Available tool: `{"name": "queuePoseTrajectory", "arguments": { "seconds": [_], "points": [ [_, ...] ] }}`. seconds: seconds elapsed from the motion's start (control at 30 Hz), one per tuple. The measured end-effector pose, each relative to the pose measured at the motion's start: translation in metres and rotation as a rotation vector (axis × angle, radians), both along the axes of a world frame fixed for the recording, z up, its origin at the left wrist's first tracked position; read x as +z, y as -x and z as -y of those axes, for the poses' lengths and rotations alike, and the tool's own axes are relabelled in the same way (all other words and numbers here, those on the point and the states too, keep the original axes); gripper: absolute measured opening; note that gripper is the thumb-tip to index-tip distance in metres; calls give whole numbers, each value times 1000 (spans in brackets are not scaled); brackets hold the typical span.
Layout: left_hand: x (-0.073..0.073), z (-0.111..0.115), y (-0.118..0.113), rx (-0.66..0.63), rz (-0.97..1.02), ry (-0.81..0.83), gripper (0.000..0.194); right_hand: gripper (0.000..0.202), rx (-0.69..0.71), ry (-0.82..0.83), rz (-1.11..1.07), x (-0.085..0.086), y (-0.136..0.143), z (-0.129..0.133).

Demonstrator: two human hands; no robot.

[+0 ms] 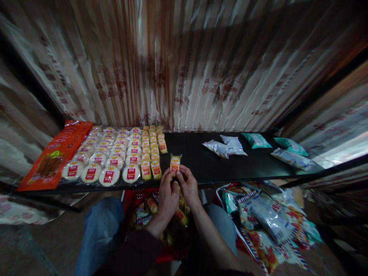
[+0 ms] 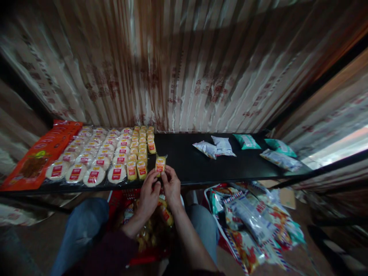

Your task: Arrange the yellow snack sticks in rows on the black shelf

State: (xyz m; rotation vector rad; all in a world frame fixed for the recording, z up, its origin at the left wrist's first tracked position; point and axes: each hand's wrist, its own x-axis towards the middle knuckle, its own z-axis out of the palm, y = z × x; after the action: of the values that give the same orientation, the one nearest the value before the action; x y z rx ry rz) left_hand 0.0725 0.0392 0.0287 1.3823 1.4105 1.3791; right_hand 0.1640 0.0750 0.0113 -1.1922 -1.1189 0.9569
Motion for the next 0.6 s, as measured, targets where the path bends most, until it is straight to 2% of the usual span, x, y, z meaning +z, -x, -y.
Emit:
{"name": "queuePoseTrajectory", "arguments": {
  "seconds": [0.2,0.6],
  "points": [
    [11,-17,-2,1,-71,79,37,32,8,-18,70,-7,-1,-22],
    [10,-45,-4,19,-155,121,35,27,-12,21,190,-16,5,-57]
  ]
}}
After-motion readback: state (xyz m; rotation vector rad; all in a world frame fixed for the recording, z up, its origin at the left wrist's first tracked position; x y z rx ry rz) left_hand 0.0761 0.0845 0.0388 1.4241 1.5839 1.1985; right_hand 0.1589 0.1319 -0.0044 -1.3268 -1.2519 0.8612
